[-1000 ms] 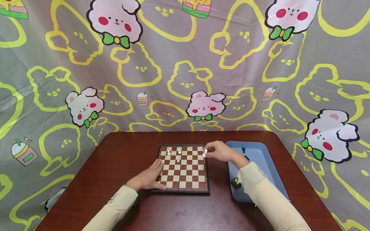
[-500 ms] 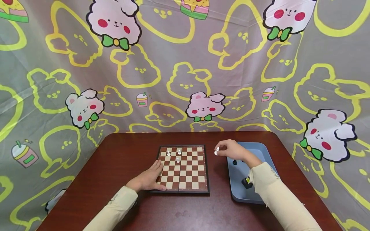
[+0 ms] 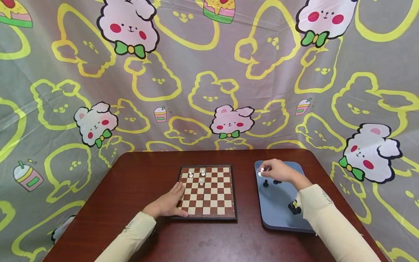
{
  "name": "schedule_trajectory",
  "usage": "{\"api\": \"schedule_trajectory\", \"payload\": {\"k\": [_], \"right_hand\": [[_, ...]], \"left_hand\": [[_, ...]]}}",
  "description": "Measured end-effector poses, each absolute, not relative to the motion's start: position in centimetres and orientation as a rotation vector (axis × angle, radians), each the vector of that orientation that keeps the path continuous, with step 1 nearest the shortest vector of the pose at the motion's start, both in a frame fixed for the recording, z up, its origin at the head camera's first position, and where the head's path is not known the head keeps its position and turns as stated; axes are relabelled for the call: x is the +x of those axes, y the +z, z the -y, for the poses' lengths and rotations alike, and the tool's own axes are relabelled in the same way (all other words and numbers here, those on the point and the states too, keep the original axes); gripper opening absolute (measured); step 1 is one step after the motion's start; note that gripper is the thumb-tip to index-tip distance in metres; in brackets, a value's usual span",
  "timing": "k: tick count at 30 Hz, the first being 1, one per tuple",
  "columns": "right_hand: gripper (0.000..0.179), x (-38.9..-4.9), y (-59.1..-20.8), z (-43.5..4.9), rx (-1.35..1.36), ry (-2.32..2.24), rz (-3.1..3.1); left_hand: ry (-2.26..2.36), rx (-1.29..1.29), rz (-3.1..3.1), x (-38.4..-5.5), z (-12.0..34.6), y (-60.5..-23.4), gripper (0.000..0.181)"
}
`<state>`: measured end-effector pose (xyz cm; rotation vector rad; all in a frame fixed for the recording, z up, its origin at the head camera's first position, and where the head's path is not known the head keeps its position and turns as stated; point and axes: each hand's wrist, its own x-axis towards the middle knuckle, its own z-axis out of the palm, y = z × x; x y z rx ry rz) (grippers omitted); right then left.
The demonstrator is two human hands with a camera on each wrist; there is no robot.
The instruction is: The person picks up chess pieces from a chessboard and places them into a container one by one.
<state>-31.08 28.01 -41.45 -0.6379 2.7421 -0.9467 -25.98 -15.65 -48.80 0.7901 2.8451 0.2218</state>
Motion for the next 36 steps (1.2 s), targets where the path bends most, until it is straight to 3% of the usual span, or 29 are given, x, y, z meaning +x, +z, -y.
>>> {"api": "schedule_trajectory", "payload": {"k": [36], "right_hand": [[0.01,-30.1,-44.3,-31.9,-0.698,-0.838,-2.707]], "left_hand": [[0.212,0.793,-2.855,-25.8,15.7,-48.9,0.117]]}}
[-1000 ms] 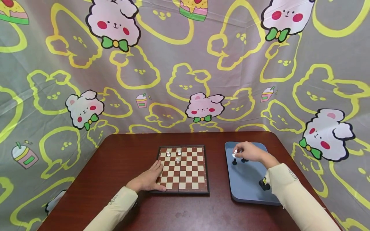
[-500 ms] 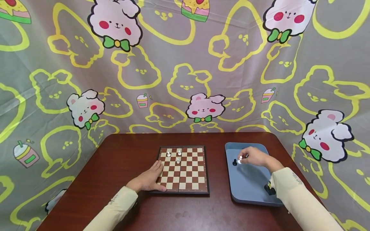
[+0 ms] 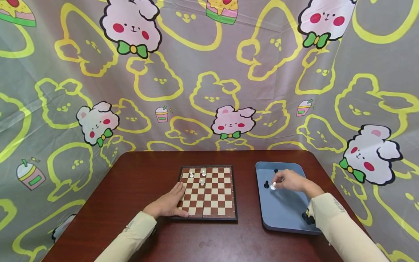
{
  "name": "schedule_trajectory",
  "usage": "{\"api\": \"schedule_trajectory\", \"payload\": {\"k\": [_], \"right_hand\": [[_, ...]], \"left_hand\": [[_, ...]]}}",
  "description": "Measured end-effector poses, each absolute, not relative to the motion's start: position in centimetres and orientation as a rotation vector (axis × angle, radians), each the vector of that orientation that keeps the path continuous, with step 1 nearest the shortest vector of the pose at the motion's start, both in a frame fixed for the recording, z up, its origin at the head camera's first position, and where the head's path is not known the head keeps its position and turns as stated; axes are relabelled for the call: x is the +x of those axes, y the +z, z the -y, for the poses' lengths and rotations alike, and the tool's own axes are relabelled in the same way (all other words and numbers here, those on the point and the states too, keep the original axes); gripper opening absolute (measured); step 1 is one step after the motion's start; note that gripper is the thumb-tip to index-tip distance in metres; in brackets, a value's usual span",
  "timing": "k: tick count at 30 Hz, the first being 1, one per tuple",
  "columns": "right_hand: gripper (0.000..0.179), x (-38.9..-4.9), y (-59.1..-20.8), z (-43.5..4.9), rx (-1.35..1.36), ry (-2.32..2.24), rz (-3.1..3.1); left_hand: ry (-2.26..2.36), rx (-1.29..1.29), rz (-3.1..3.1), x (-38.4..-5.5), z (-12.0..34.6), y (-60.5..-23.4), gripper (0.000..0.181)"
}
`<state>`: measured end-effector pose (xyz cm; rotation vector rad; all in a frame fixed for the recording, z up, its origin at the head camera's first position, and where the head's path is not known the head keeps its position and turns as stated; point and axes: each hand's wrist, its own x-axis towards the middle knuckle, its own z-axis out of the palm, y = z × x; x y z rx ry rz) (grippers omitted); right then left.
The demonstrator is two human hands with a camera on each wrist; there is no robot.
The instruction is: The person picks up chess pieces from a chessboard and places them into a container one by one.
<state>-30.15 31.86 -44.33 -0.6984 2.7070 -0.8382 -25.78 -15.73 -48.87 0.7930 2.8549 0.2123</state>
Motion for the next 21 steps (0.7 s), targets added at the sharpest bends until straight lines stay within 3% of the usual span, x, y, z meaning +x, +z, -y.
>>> {"api": "schedule_trajectory", "payload": {"k": [7,21], "right_hand": [[0.017,-30.0,-44.3,-32.1,-0.673,-0.865,-2.705],[0.014,-30.1,-43.6,-30.7,-0.703,-0.832,-2.748]], "left_hand": [[0.215,0.795,-2.853,-25.9,15.8,-48.8,0.117],[0.21,0.782,-2.846,-25.8,15.7,-48.8,0.118]]}}
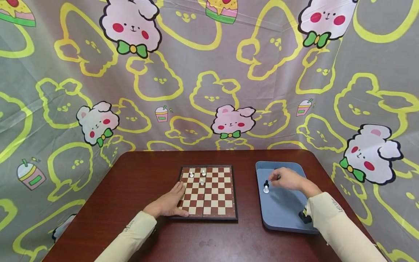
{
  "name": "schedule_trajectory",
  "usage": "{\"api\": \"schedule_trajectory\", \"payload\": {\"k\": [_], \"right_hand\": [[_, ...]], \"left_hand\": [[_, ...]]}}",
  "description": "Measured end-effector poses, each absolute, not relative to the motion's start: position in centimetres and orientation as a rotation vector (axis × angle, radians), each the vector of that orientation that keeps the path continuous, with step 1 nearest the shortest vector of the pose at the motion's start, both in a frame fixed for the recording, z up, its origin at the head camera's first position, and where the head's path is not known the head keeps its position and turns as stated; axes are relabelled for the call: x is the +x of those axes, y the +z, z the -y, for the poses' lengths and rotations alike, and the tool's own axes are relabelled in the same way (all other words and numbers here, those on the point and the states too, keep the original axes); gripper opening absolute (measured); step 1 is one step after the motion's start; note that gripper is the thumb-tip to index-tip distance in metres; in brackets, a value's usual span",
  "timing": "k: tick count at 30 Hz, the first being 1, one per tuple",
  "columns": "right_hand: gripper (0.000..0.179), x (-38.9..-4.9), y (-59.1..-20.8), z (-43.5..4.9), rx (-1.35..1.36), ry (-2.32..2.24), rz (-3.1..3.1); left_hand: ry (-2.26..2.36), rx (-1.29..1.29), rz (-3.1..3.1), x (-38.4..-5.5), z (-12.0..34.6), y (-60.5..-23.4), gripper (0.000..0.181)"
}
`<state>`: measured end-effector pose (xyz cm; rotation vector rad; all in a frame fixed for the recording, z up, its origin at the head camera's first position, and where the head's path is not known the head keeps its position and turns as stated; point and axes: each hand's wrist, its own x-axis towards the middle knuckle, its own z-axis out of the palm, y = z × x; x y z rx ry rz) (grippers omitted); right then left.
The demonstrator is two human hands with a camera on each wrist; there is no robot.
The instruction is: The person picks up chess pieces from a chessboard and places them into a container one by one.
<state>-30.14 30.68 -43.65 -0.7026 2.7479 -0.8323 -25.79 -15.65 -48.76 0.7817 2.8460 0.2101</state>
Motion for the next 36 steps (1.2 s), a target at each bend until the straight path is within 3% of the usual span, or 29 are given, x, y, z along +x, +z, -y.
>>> {"api": "schedule_trajectory", "payload": {"k": [8,16,36], "right_hand": [[0.018,-30.3,-42.5,-28.2,-0.697,-0.877,-2.71],[0.01,-30.3,-41.8,-25.2,-0.731,-0.92,-2.683],[0.007,-31.5,-43.0,-17.8,-0.903,-0.908,-2.669]], "left_hand": [[0.22,0.795,-2.845,-25.8,15.7,-48.8,0.116],[0.236,0.805,-2.842,-25.8,15.7,-48.7,0.117],[0.202,0.791,-2.856,-26.0,15.7,-48.8,0.119]]}}
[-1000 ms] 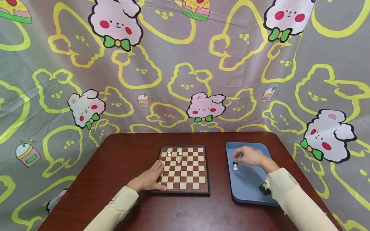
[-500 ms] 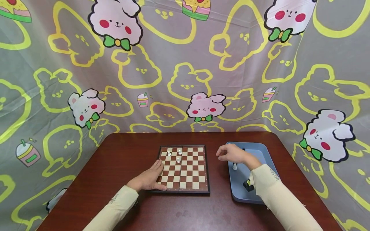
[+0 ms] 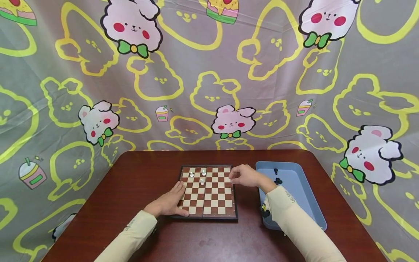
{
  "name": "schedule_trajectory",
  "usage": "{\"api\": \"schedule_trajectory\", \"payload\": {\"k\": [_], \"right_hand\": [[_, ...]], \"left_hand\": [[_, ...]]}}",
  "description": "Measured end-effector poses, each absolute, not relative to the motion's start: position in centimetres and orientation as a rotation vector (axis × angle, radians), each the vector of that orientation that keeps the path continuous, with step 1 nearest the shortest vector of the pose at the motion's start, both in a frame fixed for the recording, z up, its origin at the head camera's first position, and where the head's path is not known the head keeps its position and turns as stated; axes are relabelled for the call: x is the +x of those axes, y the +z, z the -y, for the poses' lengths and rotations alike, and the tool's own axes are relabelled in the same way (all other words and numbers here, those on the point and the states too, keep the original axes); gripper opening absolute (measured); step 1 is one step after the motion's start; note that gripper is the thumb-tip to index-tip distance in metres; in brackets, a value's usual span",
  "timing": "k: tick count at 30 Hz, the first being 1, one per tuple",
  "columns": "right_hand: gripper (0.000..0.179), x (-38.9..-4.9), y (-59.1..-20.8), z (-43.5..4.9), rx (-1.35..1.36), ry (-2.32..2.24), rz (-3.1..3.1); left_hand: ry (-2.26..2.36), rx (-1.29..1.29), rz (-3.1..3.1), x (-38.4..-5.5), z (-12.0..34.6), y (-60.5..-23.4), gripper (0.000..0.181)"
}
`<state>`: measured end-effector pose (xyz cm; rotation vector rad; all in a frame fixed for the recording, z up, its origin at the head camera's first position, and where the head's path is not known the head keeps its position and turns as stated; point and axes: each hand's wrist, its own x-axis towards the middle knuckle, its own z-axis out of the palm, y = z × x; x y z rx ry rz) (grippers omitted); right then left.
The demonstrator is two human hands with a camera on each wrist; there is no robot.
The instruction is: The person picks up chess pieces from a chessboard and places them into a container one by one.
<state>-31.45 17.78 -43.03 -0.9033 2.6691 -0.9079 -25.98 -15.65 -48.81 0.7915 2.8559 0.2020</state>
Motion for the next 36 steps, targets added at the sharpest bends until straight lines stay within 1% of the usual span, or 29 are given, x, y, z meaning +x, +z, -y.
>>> {"api": "schedule_trajectory", "payload": {"k": [6,26,36], "right_hand": [[0.011,-31.2,-43.2,-16.1,-0.908,-0.913,-2.645],[0.012,-31.6,-44.9,-11.6,-0.981,-0.951,-2.605],[0.018,-31.7,-45.8,-9.6,-0.984,-0.987,-2.597]], "left_hand": [[0.211,0.784,-2.849,-26.0,15.7,-48.8,0.12],[0.254,0.824,-2.864,-25.9,15.8,-48.7,0.117],[0.259,0.81,-2.863,-26.0,15.8,-48.8,0.119]]}}
